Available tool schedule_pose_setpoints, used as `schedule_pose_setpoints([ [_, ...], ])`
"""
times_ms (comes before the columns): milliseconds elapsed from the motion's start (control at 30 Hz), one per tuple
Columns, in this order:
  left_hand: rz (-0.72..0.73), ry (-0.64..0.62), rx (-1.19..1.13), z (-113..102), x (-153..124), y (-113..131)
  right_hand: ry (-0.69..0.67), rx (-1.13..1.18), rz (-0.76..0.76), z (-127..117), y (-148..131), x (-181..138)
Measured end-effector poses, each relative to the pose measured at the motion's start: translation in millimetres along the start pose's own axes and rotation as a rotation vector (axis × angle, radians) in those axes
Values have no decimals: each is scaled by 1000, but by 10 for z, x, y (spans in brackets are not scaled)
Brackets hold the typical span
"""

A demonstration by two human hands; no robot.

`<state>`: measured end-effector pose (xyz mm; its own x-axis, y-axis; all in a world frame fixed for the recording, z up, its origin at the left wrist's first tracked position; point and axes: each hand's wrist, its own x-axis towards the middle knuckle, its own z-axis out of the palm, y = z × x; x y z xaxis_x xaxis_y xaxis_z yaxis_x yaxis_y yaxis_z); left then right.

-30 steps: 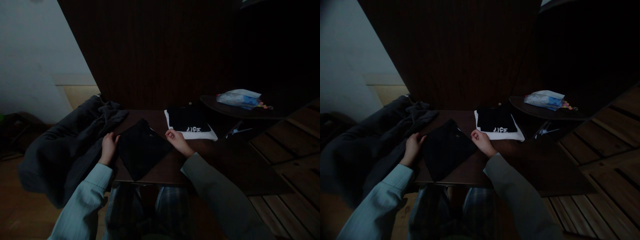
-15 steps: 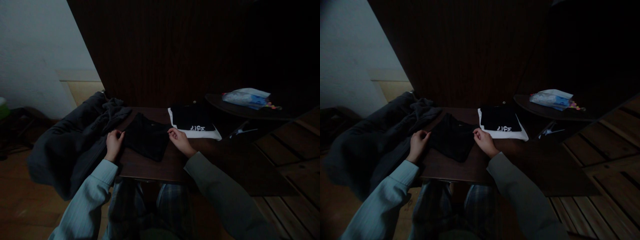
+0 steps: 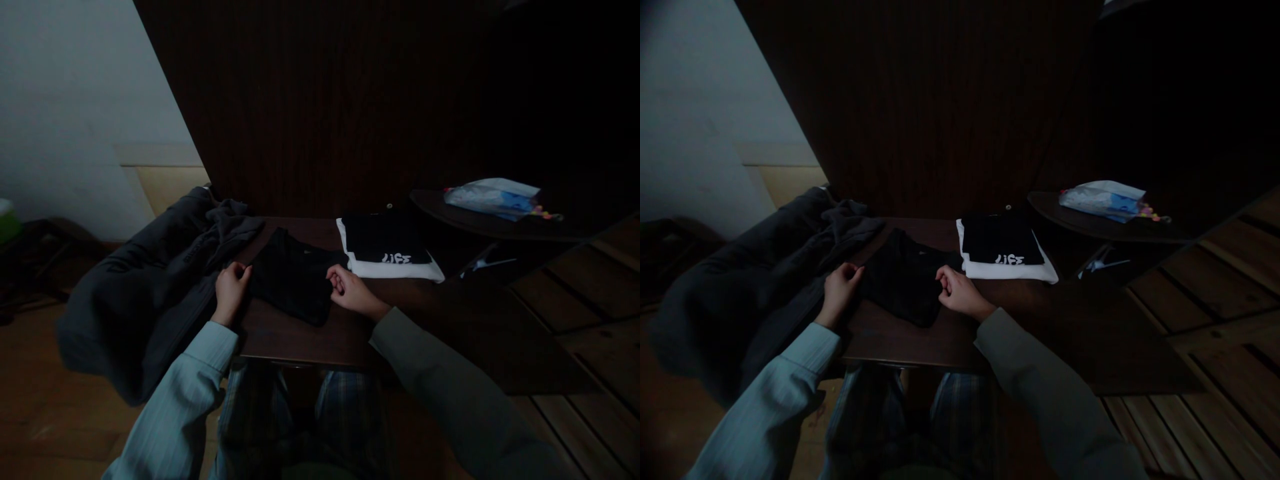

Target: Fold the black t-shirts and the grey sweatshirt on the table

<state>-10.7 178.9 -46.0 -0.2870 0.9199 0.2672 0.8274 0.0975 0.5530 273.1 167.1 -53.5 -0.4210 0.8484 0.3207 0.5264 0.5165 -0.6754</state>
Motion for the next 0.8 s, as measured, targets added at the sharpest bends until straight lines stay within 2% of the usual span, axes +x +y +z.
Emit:
schedule_pose_setpoints([
  [233,14,23,-13,-20,-53,25,95,-126,136,-3,94,23],
  [400,86,120,-13,3,-62,-9,97,-177,281,-19,82,38],
  [800,14,92,-170,-27,-83,15,179,-100,238,-24,99,38],
])
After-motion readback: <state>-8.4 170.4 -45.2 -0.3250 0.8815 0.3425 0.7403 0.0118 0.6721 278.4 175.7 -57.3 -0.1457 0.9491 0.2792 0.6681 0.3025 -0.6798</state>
